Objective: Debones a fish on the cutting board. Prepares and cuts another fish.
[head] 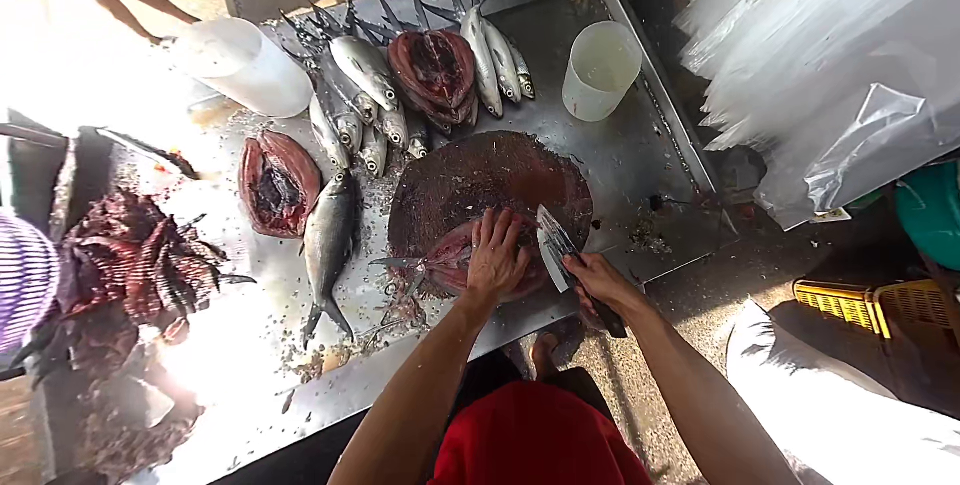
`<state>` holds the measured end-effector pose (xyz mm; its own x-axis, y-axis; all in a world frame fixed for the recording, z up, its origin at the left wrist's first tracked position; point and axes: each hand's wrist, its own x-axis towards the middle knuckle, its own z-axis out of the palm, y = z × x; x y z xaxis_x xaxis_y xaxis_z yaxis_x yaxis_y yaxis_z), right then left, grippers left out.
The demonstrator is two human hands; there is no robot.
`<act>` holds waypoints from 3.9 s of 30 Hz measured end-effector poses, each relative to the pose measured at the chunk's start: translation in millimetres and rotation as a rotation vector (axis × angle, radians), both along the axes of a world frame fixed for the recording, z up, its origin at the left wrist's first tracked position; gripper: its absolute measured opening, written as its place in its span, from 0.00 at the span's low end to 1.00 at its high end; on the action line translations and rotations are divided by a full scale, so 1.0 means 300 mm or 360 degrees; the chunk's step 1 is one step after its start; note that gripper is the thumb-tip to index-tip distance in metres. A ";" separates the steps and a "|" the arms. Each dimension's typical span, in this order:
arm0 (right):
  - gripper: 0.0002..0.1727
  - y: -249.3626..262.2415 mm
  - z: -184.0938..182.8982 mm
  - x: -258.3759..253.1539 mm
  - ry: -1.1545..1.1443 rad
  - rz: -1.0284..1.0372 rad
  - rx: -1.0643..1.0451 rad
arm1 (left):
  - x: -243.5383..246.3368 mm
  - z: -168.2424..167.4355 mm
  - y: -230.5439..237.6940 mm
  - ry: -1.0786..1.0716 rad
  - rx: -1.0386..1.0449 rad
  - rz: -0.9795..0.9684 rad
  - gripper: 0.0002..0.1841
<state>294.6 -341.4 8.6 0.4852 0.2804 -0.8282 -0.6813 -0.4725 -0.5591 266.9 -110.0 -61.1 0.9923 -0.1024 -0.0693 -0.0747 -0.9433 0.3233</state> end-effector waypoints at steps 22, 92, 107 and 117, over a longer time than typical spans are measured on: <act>0.24 0.034 -0.011 0.023 -0.0069 0.0083 -0.0090 | -0.022 0.008 -0.003 -0.0005 -0.0056 0.0003 0.33; 0.26 -0.142 -0.006 -0.133 -0.0045 0.0144 -0.0079 | -0.071 -0.019 -0.105 -0.0095 0.0110 0.0028 0.31; 0.28 -0.048 -0.020 -0.169 -0.0083 0.0121 -0.0068 | -0.115 -0.016 0.068 -0.0008 0.0189 0.0123 0.34; 0.30 0.111 -0.028 -0.162 -0.0202 0.0225 -0.0193 | -0.107 -0.016 0.069 0.0029 0.0104 0.0117 0.33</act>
<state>246.1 -308.0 0.3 0.5508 0.2554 -0.7946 -0.5311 -0.6271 -0.5698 234.7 -89.3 -65.8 0.9955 -0.0238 -0.0914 0.0010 -0.9652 0.2617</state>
